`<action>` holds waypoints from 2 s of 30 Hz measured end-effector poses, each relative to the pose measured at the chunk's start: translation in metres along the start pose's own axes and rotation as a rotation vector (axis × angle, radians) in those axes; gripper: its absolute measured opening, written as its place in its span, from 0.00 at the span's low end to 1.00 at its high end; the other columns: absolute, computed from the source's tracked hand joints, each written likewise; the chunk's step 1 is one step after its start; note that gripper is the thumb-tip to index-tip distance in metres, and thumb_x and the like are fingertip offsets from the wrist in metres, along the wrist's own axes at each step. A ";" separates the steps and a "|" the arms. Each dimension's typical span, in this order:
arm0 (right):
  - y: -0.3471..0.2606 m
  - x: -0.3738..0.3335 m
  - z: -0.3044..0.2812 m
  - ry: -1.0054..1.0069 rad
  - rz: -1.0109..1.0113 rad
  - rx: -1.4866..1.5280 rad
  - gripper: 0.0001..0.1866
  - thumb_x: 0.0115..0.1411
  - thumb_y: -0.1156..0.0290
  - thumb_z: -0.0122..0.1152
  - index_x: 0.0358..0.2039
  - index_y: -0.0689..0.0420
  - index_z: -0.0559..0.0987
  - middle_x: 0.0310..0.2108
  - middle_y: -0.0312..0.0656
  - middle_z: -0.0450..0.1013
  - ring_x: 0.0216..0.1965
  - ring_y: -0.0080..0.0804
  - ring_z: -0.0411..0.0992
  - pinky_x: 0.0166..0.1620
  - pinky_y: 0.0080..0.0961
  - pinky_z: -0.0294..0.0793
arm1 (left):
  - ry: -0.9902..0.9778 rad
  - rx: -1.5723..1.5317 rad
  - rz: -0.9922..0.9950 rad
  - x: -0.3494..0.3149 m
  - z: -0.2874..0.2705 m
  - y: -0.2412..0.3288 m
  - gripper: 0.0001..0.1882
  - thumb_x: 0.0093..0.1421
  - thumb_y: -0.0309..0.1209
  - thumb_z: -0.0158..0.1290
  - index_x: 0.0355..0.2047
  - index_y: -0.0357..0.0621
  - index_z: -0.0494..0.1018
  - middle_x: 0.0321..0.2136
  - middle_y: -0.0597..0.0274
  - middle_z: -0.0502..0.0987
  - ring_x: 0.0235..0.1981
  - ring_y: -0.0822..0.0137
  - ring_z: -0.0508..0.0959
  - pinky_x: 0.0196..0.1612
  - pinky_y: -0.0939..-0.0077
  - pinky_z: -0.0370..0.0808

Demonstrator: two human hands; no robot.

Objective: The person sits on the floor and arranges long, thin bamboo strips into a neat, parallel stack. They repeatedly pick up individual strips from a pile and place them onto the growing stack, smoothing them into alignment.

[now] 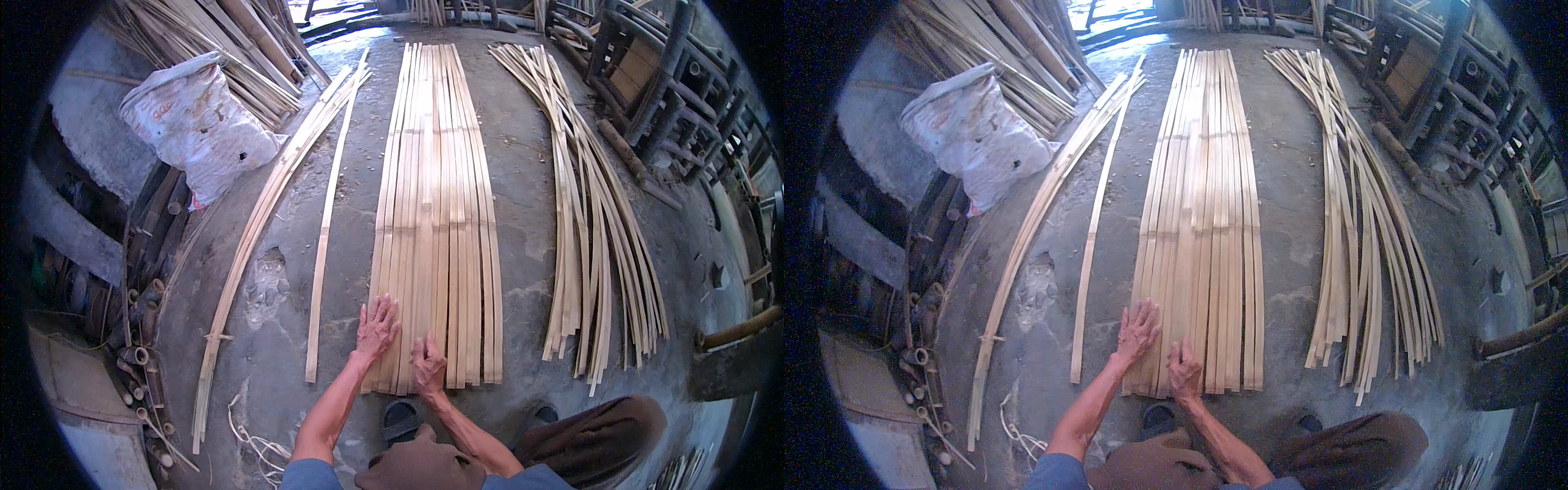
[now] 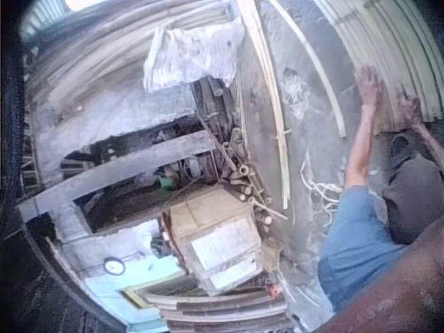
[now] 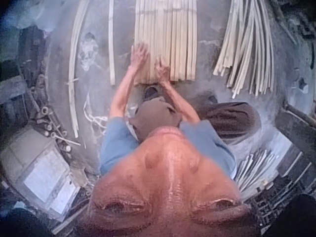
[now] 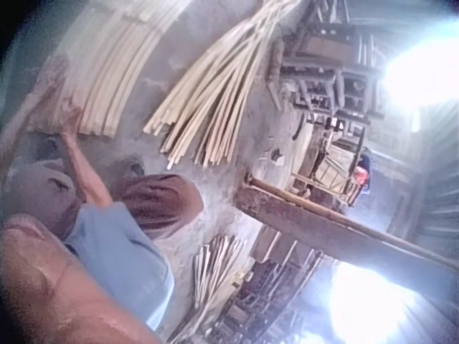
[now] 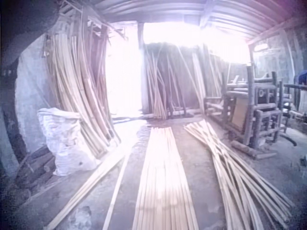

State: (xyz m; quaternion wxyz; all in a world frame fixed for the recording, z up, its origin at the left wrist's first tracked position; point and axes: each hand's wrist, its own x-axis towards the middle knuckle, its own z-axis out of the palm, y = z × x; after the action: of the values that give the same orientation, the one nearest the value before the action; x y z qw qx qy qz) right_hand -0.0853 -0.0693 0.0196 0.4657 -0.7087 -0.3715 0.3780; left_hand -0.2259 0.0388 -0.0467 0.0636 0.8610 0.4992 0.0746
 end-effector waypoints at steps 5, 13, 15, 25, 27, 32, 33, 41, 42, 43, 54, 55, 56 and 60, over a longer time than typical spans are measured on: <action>0.021 0.002 0.020 0.011 -0.011 -0.017 0.19 0.70 0.60 0.51 0.46 0.67 0.73 0.20 0.43 0.72 0.20 0.29 0.73 0.25 0.30 0.71 | -0.003 -0.075 -0.015 0.001 0.009 0.003 0.33 0.69 0.49 0.40 0.71 0.56 0.52 0.73 0.61 0.47 0.74 0.55 0.44 0.71 0.45 0.40; 0.006 -0.003 0.040 -0.023 0.011 0.128 0.17 0.72 0.61 0.48 0.45 0.63 0.74 0.18 0.42 0.69 0.21 0.27 0.71 0.25 0.31 0.70 | 0.002 -0.118 -0.009 -0.004 0.006 0.002 0.32 0.69 0.45 0.40 0.72 0.55 0.51 0.73 0.61 0.47 0.74 0.55 0.44 0.72 0.45 0.39; 0.011 -0.002 0.044 -0.050 0.011 0.077 0.21 0.71 0.59 0.49 0.50 0.66 0.73 0.20 0.49 0.72 0.22 0.35 0.74 0.27 0.36 0.72 | 0.004 -0.115 -0.009 -0.003 0.006 0.002 0.32 0.68 0.43 0.41 0.71 0.54 0.51 0.73 0.61 0.47 0.74 0.55 0.45 0.72 0.45 0.39; 0.010 -0.009 0.049 -0.019 0.005 0.035 0.20 0.71 0.60 0.50 0.49 0.66 0.74 0.19 0.45 0.69 0.21 0.30 0.71 0.26 0.32 0.71 | 0.017 -0.115 0.014 -0.002 0.003 0.001 0.32 0.66 0.37 0.44 0.70 0.52 0.54 0.72 0.60 0.50 0.73 0.53 0.47 0.71 0.45 0.43; -0.004 -0.014 0.047 0.003 0.035 0.036 0.23 0.70 0.60 0.50 0.58 0.63 0.70 0.19 0.42 0.69 0.21 0.28 0.70 0.27 0.29 0.71 | 0.009 -0.135 -0.003 -0.003 0.001 0.000 0.32 0.66 0.38 0.44 0.70 0.52 0.54 0.72 0.59 0.51 0.73 0.53 0.48 0.71 0.45 0.43; -0.006 -0.015 0.045 -0.023 0.088 0.133 0.31 0.69 0.62 0.53 0.67 0.62 0.61 0.23 0.44 0.73 0.23 0.25 0.71 0.28 0.29 0.73 | 0.052 -0.132 -0.010 -0.002 0.005 -0.001 0.31 0.67 0.40 0.45 0.70 0.53 0.56 0.71 0.60 0.52 0.73 0.54 0.48 0.71 0.45 0.44; -0.007 -0.016 0.044 -0.025 0.096 0.162 0.30 0.69 0.63 0.53 0.67 0.62 0.61 0.23 0.43 0.73 0.23 0.24 0.70 0.28 0.29 0.72 | 0.057 -0.131 -0.010 -0.003 0.005 -0.001 0.31 0.67 0.40 0.45 0.70 0.53 0.56 0.71 0.60 0.52 0.73 0.55 0.48 0.71 0.45 0.44; -0.010 -0.020 0.039 -0.056 0.110 0.165 0.31 0.70 0.61 0.53 0.69 0.59 0.59 0.20 0.33 0.70 0.23 0.19 0.68 0.28 0.22 0.72 | 0.106 -0.165 -0.011 -0.003 0.005 0.001 0.31 0.66 0.41 0.47 0.68 0.53 0.59 0.71 0.61 0.53 0.72 0.56 0.50 0.71 0.47 0.44; -0.010 -0.020 0.039 -0.058 0.116 0.177 0.31 0.70 0.61 0.53 0.69 0.59 0.59 0.21 0.33 0.70 0.23 0.19 0.68 0.28 0.22 0.72 | 0.116 -0.164 -0.012 -0.003 0.006 0.001 0.31 0.66 0.41 0.47 0.68 0.53 0.59 0.71 0.61 0.53 0.72 0.56 0.50 0.71 0.47 0.44; -0.009 -0.020 0.039 -0.061 0.123 0.190 0.31 0.70 0.61 0.53 0.69 0.59 0.59 0.21 0.33 0.70 0.23 0.19 0.68 0.28 0.22 0.72 | 0.119 -0.159 -0.010 -0.003 0.007 0.001 0.31 0.65 0.40 0.47 0.68 0.53 0.59 0.71 0.61 0.53 0.72 0.57 0.50 0.71 0.47 0.44; -0.017 -0.023 0.042 -0.051 0.107 0.256 0.30 0.70 0.64 0.51 0.69 0.59 0.60 0.22 0.35 0.71 0.23 0.20 0.69 0.29 0.23 0.73 | 0.119 -0.148 -0.013 -0.005 0.007 0.000 0.33 0.63 0.37 0.48 0.69 0.54 0.58 0.71 0.61 0.54 0.72 0.56 0.52 0.71 0.47 0.46; -0.017 -0.023 0.043 -0.046 0.102 0.267 0.30 0.70 0.63 0.52 0.69 0.58 0.59 0.21 0.33 0.69 0.23 0.19 0.68 0.28 0.22 0.72 | 0.118 -0.155 -0.015 -0.005 0.007 -0.001 0.32 0.64 0.37 0.48 0.69 0.54 0.58 0.71 0.61 0.55 0.72 0.56 0.52 0.71 0.47 0.46; -0.014 -0.023 0.044 -0.040 0.091 0.237 0.30 0.70 0.63 0.51 0.69 0.59 0.60 0.22 0.36 0.71 0.23 0.21 0.69 0.29 0.24 0.73 | 0.115 -0.164 -0.016 -0.006 0.008 0.000 0.32 0.64 0.37 0.48 0.69 0.53 0.58 0.71 0.61 0.55 0.72 0.56 0.52 0.71 0.48 0.46; -0.007 -0.022 0.044 -0.070 0.111 0.165 0.30 0.69 0.63 0.49 0.68 0.61 0.60 0.25 0.44 0.75 0.24 0.28 0.72 0.32 0.29 0.75 | 0.086 -0.146 -0.023 -0.005 0.008 -0.002 0.30 0.65 0.38 0.46 0.68 0.53 0.58 0.70 0.61 0.55 0.72 0.56 0.52 0.71 0.49 0.45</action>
State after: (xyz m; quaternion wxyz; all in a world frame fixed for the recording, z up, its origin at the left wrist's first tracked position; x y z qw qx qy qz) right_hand -0.1348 -0.0698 0.0184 0.4875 -0.6738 -0.3155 0.4569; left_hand -0.2283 0.0353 -0.0556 0.1058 0.8443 0.5043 0.1469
